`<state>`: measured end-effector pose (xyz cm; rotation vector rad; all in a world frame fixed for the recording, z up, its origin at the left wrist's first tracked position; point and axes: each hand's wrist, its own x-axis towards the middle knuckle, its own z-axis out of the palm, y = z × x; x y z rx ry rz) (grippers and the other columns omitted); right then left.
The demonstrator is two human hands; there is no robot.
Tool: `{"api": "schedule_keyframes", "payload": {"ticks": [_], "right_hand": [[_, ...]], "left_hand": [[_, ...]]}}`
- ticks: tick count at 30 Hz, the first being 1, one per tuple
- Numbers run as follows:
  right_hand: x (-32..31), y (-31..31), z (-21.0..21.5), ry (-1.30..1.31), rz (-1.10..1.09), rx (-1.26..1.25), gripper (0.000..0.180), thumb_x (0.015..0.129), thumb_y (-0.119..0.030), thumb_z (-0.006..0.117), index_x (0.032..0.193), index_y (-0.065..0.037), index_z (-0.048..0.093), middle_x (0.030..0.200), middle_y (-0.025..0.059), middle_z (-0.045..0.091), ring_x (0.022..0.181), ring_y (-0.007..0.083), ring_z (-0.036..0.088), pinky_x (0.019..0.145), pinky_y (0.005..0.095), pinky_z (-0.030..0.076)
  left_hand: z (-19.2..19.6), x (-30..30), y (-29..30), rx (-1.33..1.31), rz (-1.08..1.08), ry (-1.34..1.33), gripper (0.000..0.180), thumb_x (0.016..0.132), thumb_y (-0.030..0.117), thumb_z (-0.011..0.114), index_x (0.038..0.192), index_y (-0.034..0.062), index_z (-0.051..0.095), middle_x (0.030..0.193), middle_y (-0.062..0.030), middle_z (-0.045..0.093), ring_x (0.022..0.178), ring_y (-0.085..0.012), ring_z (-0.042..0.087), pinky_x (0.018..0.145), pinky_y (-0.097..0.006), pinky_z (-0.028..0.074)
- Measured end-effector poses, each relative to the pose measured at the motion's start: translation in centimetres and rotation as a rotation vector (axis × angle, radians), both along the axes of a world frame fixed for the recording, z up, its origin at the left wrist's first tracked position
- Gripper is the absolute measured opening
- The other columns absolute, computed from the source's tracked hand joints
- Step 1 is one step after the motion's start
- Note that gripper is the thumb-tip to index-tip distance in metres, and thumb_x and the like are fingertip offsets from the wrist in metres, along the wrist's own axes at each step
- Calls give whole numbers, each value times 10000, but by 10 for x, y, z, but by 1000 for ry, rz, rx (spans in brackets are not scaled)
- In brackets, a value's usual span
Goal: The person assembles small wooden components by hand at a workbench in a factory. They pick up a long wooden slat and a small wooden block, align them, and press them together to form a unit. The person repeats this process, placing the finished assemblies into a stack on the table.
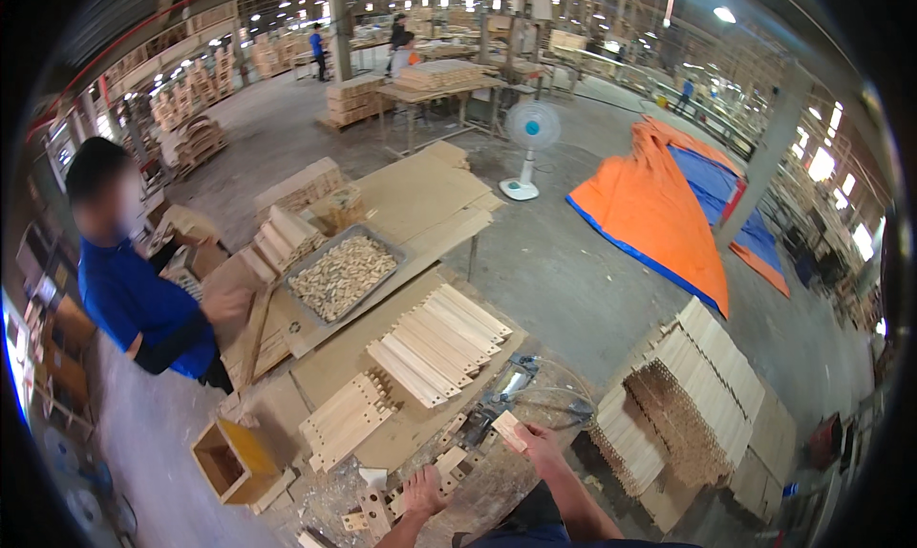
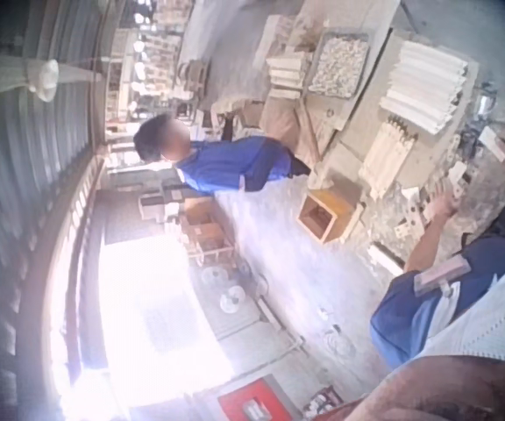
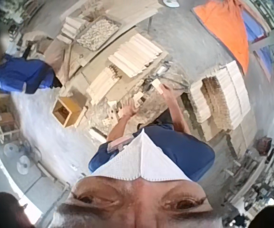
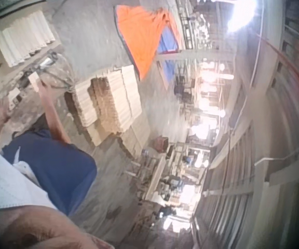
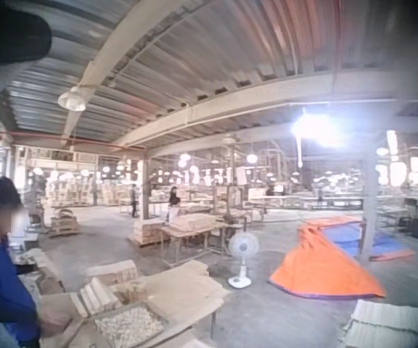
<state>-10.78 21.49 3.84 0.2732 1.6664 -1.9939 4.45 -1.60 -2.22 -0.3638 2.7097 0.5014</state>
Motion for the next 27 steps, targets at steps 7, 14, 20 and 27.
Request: {"api": "schedule_keyframes", "payload": {"ticks": [7, 14, 20, 27], "right_hand": [[0, -5, -4, 28, 85, 85, 382, 1000, -299, 608, 1203, 22, 649, 1040, 68, 694, 874, 126, 646, 790, 265, 505], [4, -10, 2, -16, 86, 56, 366, 1003, -301, 613, 1211, -3, 654, 1023, 21, 691, 917, 93, 635, 748, 250, 488], [1, -19, 5, -52, 94, 53, 357, 1011, -326, 588, 1186, -27, 672, 984, 7, 695, 858, 64, 602, 750, 241, 459], [-2, -12, 13, -45, 115, 61, 362, 1011, -354, 575, 1170, -47, 683, 956, -22, 687, 797, 42, 542, 689, 234, 416]], "left_hand": [[-15, -3, 8, -21, 43, 28, 1057, 672, 596, 745, 1431, 11, 298, 1293, -184, 493, 1249, -334, 461, 1083, -472, 307], [-19, -5, 9, -5, 75, 85, 1034, 629, 558, 793, 1392, 21, 349, 1262, -168, 501, 1225, -332, 467, 1052, -461, 343], [-23, -5, 11, -41, 63, 100, 1065, 614, 560, 800, 1414, 20, 352, 1300, -165, 484, 1244, -322, 453, 1074, -454, 332], [-27, -3, 12, -76, 75, -37, 1127, 618, 587, 790, 1452, -7, 320, 1294, -186, 490, 1237, -325, 449, 1078, -450, 327]]}}
